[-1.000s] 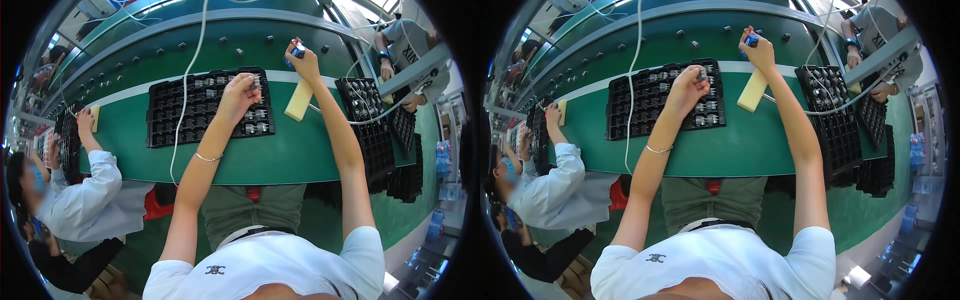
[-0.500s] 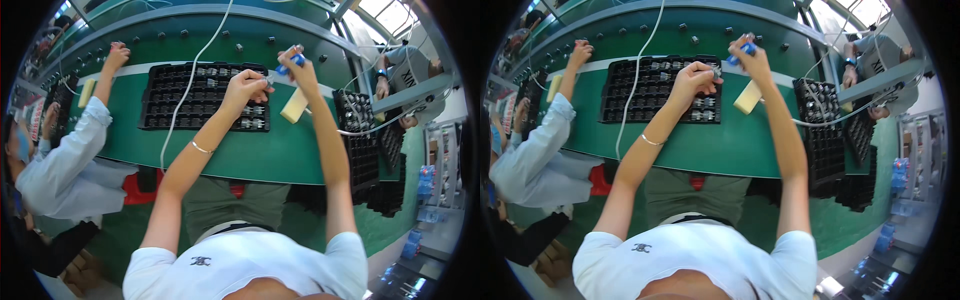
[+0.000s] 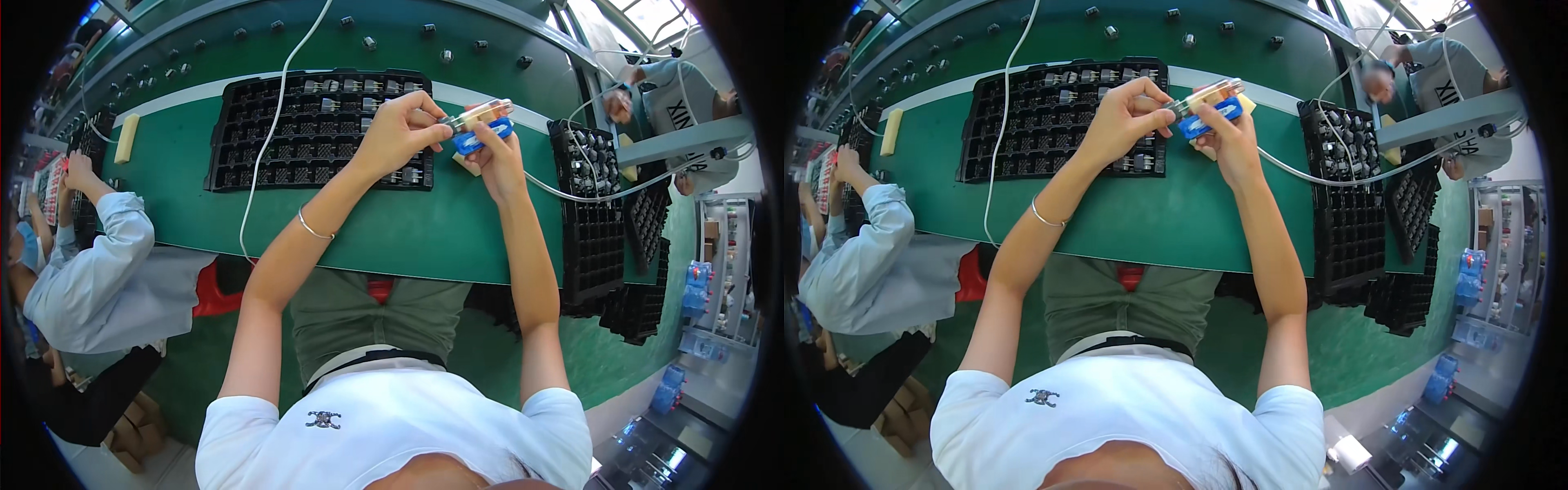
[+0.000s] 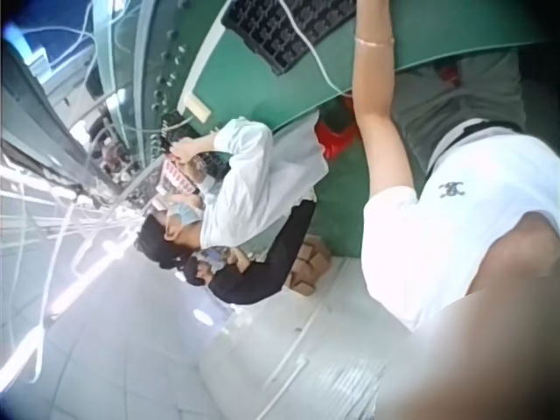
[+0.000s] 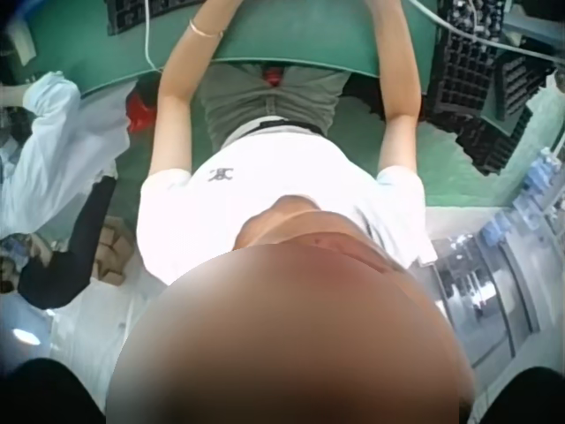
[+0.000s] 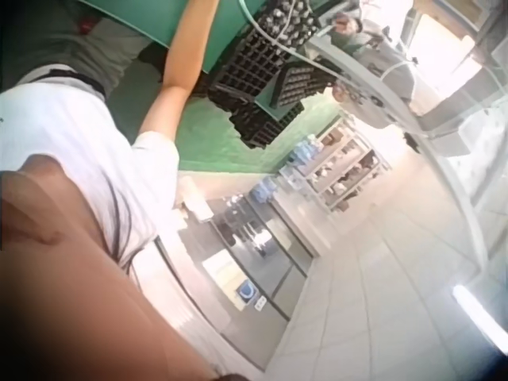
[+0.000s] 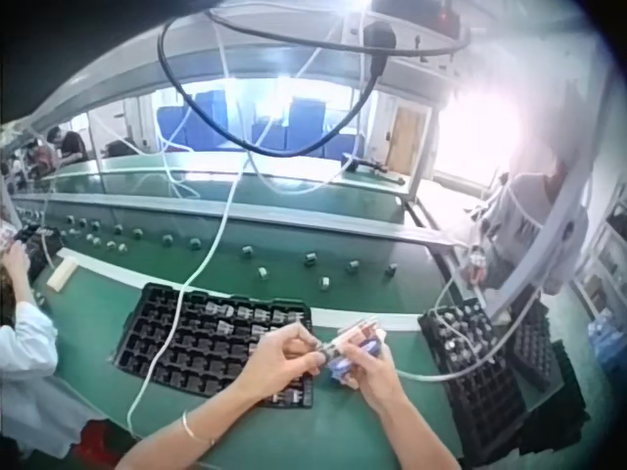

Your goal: Picking small electronic components from a black plastic tray and assembling them into a larger unit held in the left hand.

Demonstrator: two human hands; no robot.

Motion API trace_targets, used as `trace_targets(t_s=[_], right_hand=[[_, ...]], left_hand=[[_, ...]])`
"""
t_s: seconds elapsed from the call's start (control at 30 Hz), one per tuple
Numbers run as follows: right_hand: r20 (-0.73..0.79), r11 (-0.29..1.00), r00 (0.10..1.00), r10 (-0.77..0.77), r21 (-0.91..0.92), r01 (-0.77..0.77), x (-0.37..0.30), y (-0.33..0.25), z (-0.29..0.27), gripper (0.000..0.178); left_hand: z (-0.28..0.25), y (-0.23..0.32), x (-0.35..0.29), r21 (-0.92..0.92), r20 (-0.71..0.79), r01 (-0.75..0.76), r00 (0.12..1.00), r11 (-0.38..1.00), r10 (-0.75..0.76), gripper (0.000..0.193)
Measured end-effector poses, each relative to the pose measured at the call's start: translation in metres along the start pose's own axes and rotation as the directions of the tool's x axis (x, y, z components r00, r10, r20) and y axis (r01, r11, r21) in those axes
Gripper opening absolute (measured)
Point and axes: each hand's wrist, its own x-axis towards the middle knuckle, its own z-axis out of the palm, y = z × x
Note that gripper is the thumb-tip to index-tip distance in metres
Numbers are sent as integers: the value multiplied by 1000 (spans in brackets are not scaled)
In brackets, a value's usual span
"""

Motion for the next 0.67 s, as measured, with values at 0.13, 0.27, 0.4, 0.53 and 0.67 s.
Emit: trace_targets(t_s=[0.13,0.27,0.4,0.53,0.67], right_hand=[[-57,998,998,-5,60,8,0,1,-2,34],[-15,998,999,29,49,-28,-2,-4,1,36],[28,993,995,98,58,-100,-3,-7,-1,38],[74,985,988,138,93,-144,-3,-6,-2,40],[105,1000,994,21,15,-23,-1,-11,-20,50]], left_hand=[[4,1,0,-1,4,17,1000,1000,-17,16],[3,1,-1,42,14,18,1000,999,-18,17],[3,-1,-1,13,13,19,1000,1000,-20,19],[3,0,-3,64,5,5,1000,998,-5,20],[-15,7,3,269,-40,-105,992,957,120,31]])
